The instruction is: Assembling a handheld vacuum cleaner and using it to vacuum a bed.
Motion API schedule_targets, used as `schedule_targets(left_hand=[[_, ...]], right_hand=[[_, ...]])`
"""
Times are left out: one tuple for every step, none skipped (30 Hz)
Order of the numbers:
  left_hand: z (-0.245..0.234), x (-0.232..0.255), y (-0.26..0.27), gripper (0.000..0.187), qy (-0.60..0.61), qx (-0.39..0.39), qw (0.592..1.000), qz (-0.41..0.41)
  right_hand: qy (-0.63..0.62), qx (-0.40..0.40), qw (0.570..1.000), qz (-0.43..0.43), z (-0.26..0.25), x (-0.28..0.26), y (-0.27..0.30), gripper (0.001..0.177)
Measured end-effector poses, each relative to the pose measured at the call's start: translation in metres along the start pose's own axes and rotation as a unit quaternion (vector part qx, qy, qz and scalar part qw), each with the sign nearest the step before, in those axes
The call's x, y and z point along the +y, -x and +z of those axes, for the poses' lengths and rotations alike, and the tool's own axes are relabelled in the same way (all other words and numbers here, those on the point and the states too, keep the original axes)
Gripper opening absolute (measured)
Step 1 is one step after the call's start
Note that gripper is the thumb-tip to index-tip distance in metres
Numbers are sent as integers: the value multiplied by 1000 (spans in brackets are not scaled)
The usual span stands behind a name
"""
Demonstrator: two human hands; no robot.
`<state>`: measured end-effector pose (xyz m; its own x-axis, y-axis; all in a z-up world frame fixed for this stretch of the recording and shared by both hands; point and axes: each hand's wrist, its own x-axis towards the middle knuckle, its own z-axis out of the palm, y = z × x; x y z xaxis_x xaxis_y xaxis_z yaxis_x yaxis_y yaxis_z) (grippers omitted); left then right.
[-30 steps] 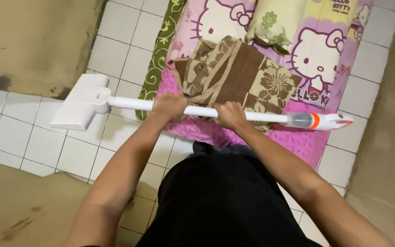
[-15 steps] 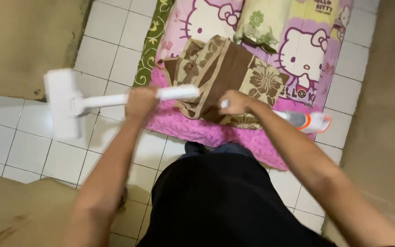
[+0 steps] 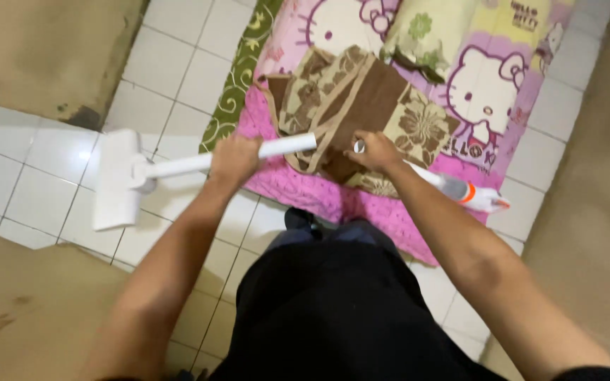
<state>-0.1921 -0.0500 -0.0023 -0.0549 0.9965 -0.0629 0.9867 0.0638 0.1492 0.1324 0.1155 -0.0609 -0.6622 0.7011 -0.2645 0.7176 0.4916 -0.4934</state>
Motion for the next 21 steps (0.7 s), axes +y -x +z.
schedule_targets(left_hand=[[-4,7,1,17,-2,5,1000,-2],[-6,13,9,26,15,1,1000,-11],[-7,19,18,35,32,-3,999,-21],[-3,21,21,35,31,-5,999,-25],[2,23,24,38,40,-7,999,-34],[6,24,27,41,48,-8,998,-46],[14,22,30,41,46,-10,997,-54],[25,23,33,30,43,4,998,-43],[35,25,36,19,39,17,999,-32],[35,32,37,19,42,17,998,-36],[34,39,39,23,57,5,998,-32],[33,43,40,27,71,-4,997,-31],[35,48,44,27,73,-1,997,-38],[36,53,50,24,84,-9,996,-37],[38,59,57,24,96,-16,995,-37],[45,63,58,24,100,-12,994,-39],[52,68,59,24,113,-29,993,-36],[58,71,62,25,123,-43,991,-41],[62,78,66,25,127,-37,990,-50],[66,81,71,22,124,-33,990,-61],[70,84,77,20,122,-29,990,-71]], right_hand=[[2,3,1000,-4,-3,3,-6,37],[-39,0,999,27,0,3,-8,43],[-80,-4,995,57,4,3,-11,50],[-81,-9,995,54,8,6,-13,50],[-90,1,993,70,12,9,-17,48],[-99,9,991,84,16,10,-22,47],[-100,3,992,79,17,2,-23,47],[-6,95,994,45,16,-3,-19,60],[88,185,979,8,16,-9,-14,74],[90,181,979,4,24,-6,-12,74],[-44,181,982,-25,32,-4,-10,62],[-179,175,967,-56,40,-4,-12,50],[-176,170,968,-62,29,-29,-2,50],[-377,11,926,28,19,-54,11,51],[-547,-150,815,119,8,-80,26,57],[-542,-150,818,119,3,-90,36,57],[-443,-184,870,114,-2,-100,47,49],[-335,-220,911,102,-7,-112,54,41],[-326,-226,913,96,-5,-109,59,41],[-280,-217,933,68,-2,-108,60,38],[-234,-207,949,40,1,-107,63,35]])
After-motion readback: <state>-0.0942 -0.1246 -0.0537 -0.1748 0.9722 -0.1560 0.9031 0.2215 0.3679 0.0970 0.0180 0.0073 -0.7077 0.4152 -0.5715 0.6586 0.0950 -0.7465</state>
